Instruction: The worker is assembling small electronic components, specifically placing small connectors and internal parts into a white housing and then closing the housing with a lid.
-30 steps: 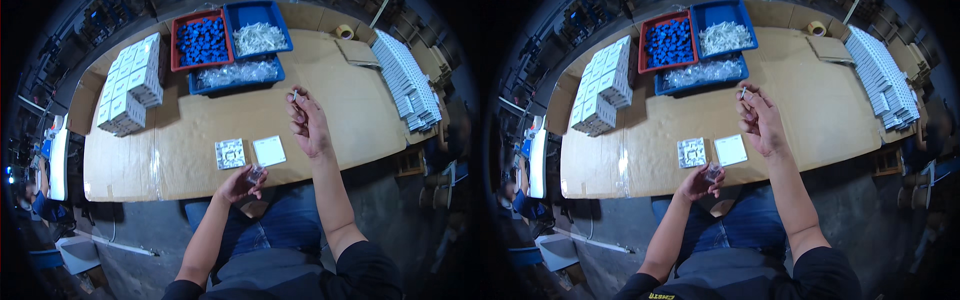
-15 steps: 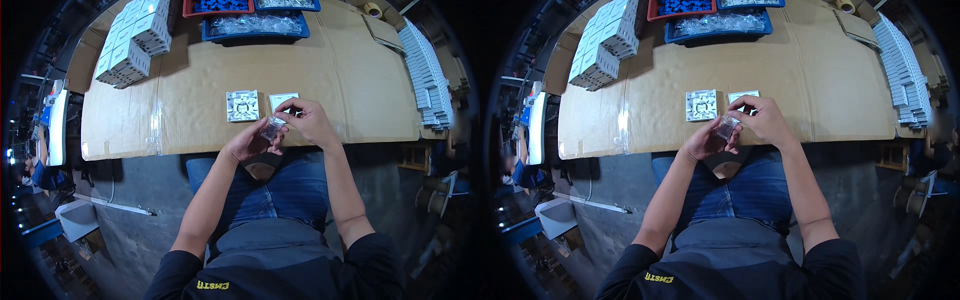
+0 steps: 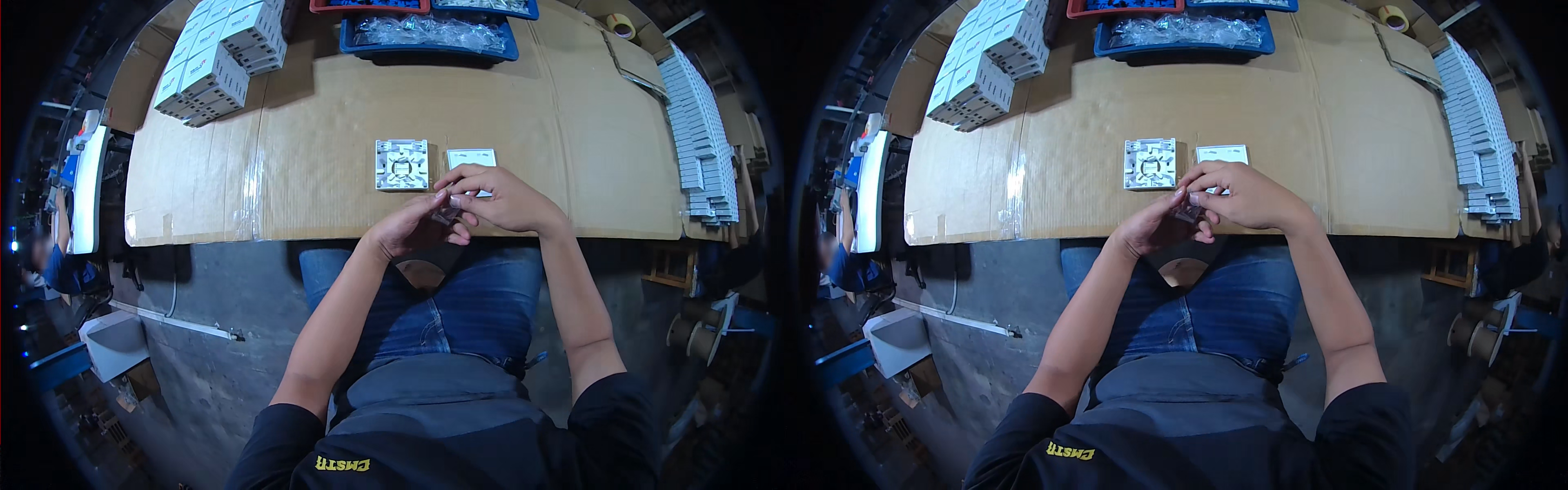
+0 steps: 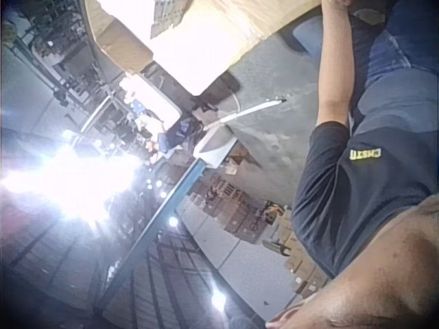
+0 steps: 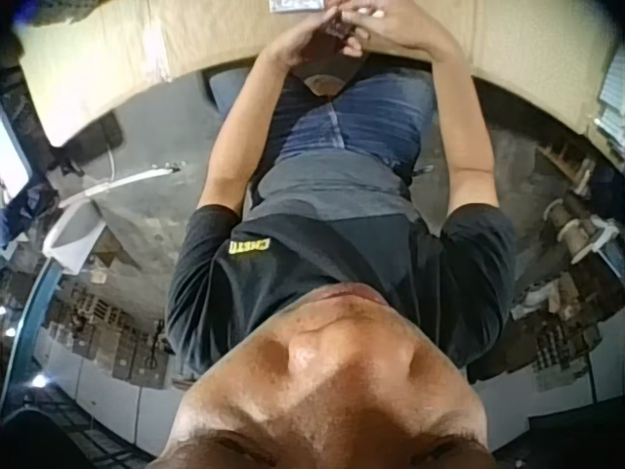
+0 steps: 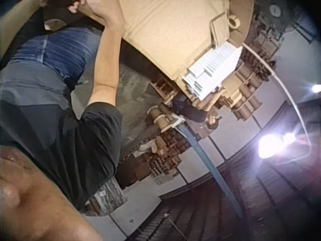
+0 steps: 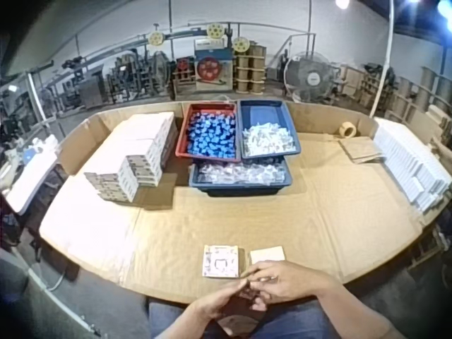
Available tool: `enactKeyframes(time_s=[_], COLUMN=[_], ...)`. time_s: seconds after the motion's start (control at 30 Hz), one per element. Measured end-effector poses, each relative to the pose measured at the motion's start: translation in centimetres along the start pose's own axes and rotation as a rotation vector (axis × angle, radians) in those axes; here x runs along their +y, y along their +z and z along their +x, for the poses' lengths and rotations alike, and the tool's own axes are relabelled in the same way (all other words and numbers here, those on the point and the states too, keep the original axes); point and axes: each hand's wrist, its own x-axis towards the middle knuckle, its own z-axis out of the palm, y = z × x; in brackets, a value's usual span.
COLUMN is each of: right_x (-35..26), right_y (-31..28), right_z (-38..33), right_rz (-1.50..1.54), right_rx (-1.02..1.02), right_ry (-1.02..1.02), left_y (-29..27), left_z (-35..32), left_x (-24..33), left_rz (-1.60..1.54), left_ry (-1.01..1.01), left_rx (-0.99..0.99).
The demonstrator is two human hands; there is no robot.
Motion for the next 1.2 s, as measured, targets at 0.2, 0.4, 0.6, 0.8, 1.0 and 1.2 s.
enactKeyframes(time_s=[0.2,0.4,0.6,0.8,1.0,1.2], right_x=[0.4,-0.1,-0.7,0.3,0.4,3.9], right_y=[0.4,0.7,0.3,-1.8,-7.4,-16.3], right_z=[0.0,0.2,0.5,1.2,3.8,9.7], right_rz=[0.213,0.247,0.222,0.022,0.001,-0.209], right_rx=[-0.124,-0.159,-0.143,-0.085,0.08,0.393], right_ry=[0.178,0.192,0.195,0.045,0.107,-0.04], left_y=[0.3,-0.3,0.0,-0.1,-0.3,0.1], left_z=[0.0,-0.2,-0.1,0.4,0.2,0.1], left_x=[0.1,-0.1,0.2,0.2,0.2,0.5], left_rz=[-0.002,0.009,-0.043,-0.045,0.009,0.009], left_ry=[0.006,0.009,0.005,-0.004,-0.017,-0.018], left_rx=[-0.002,-0.01,-0.015,-0.054,-0.05,-0.045])
